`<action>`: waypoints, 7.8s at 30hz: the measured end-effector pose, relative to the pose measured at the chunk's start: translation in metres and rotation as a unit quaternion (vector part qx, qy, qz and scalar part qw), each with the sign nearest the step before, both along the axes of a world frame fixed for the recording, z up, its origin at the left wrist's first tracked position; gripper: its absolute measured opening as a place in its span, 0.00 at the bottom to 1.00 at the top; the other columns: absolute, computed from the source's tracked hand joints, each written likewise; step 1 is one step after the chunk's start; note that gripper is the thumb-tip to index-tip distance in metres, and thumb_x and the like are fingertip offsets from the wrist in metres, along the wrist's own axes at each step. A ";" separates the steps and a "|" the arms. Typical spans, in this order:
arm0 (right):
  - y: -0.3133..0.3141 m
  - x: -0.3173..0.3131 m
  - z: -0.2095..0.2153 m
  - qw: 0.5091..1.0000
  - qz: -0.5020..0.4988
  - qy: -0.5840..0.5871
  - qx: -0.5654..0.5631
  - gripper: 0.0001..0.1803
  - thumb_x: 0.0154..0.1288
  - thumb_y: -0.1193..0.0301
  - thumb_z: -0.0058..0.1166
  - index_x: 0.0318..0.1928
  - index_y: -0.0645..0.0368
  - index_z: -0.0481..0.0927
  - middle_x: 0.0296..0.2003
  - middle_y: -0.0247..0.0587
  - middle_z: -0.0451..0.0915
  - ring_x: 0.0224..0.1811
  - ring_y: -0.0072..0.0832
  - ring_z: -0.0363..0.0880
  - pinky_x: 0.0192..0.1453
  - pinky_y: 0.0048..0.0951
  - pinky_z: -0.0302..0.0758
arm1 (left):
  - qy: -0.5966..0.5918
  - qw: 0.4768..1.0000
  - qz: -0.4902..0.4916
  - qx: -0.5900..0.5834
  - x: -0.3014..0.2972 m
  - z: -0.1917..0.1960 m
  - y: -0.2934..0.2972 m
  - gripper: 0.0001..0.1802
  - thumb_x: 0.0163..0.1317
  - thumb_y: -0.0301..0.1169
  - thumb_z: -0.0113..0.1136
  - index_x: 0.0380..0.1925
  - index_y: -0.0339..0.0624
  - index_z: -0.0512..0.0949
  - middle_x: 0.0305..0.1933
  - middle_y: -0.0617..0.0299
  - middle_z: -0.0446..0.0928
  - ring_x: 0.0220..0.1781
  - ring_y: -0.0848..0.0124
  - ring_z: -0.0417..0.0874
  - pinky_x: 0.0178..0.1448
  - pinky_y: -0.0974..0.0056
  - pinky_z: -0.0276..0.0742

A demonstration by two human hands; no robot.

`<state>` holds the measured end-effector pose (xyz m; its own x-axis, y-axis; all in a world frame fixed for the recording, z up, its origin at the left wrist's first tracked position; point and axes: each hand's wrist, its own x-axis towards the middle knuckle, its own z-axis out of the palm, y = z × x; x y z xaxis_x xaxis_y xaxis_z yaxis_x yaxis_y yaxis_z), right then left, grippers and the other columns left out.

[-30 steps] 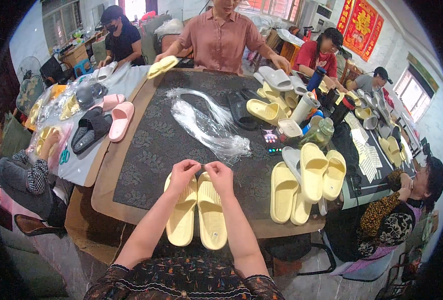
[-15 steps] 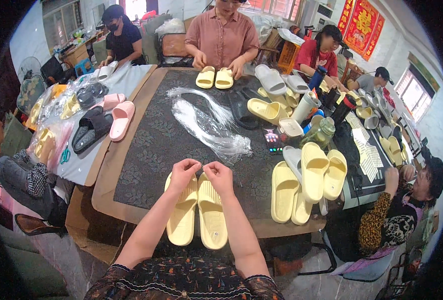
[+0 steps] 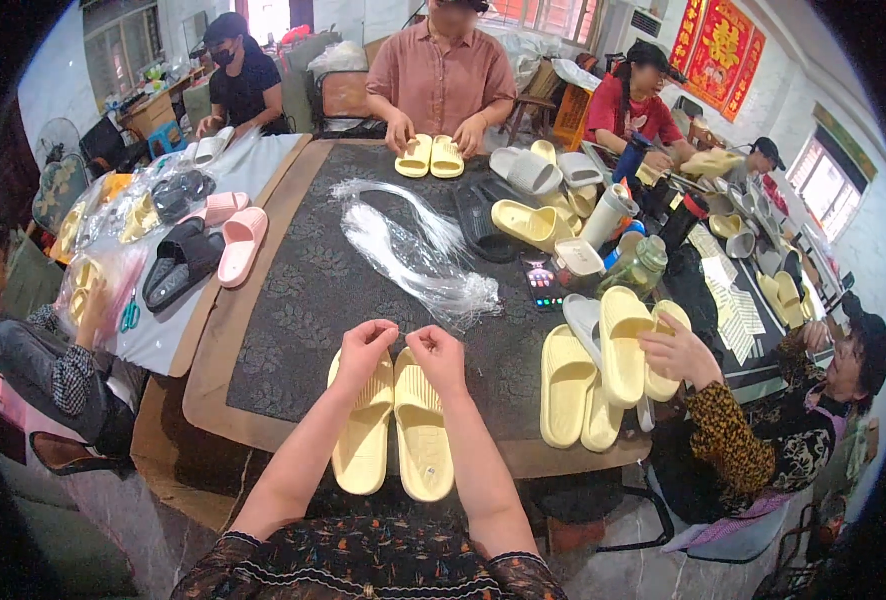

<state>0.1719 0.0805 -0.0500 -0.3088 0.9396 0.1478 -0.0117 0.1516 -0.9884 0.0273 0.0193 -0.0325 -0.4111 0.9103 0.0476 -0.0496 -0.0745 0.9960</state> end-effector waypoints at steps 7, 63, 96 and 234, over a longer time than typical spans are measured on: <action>-0.003 0.002 0.006 0.999 -0.001 0.049 -0.004 0.09 0.61 0.70 0.63 0.36 0.63 0.83 0.26 0.27 0.80 0.29 0.13 0.74 0.34 0.18 0.71 | -0.004 1.000 0.005 0.007 0.000 0.001 -0.001 0.07 0.61 0.29 0.64 0.36 0.37 0.84 0.29 0.69 0.81 0.31 0.82 0.77 0.35 0.74 0.72; -0.011 0.000 0.020 0.999 0.028 -0.012 0.016 0.08 0.64 0.70 0.61 0.38 0.63 0.83 0.28 0.26 0.80 0.30 0.11 0.73 0.34 0.17 0.71 | -0.019 0.999 -0.041 -0.019 -0.007 -0.004 -0.002 0.09 0.61 0.31 0.64 0.37 0.38 0.83 0.30 0.69 0.80 0.31 0.82 0.75 0.34 0.74 0.70; -0.008 0.000 0.017 1.000 -0.004 -0.027 0.012 0.07 0.63 0.70 0.61 0.37 0.62 0.83 0.24 0.24 0.78 0.27 0.10 0.70 0.31 0.17 0.68 | -0.062 0.998 -0.031 -0.005 -0.009 -0.003 -0.002 0.09 0.61 0.32 0.65 0.36 0.37 0.83 0.31 0.68 0.81 0.33 0.81 0.77 0.38 0.73 0.72; -0.106 0.077 0.058 0.859 0.093 -0.473 0.172 0.39 0.56 0.59 0.60 0.67 0.54 0.61 0.44 0.50 0.76 0.38 0.45 0.82 0.38 0.44 0.79 | 0.543 0.825 -0.109 -0.116 -0.095 0.025 0.007 0.58 0.40 0.50 0.76 0.69 0.40 0.57 0.71 0.39 0.58 0.73 0.42 0.55 0.75 0.46 0.54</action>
<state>0.2485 -0.0253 0.0081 -0.5833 0.8123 0.0070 0.7167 0.5187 -0.4662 -0.0674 0.0260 -0.0071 -0.0659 0.9933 0.0947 0.8934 0.0165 0.4490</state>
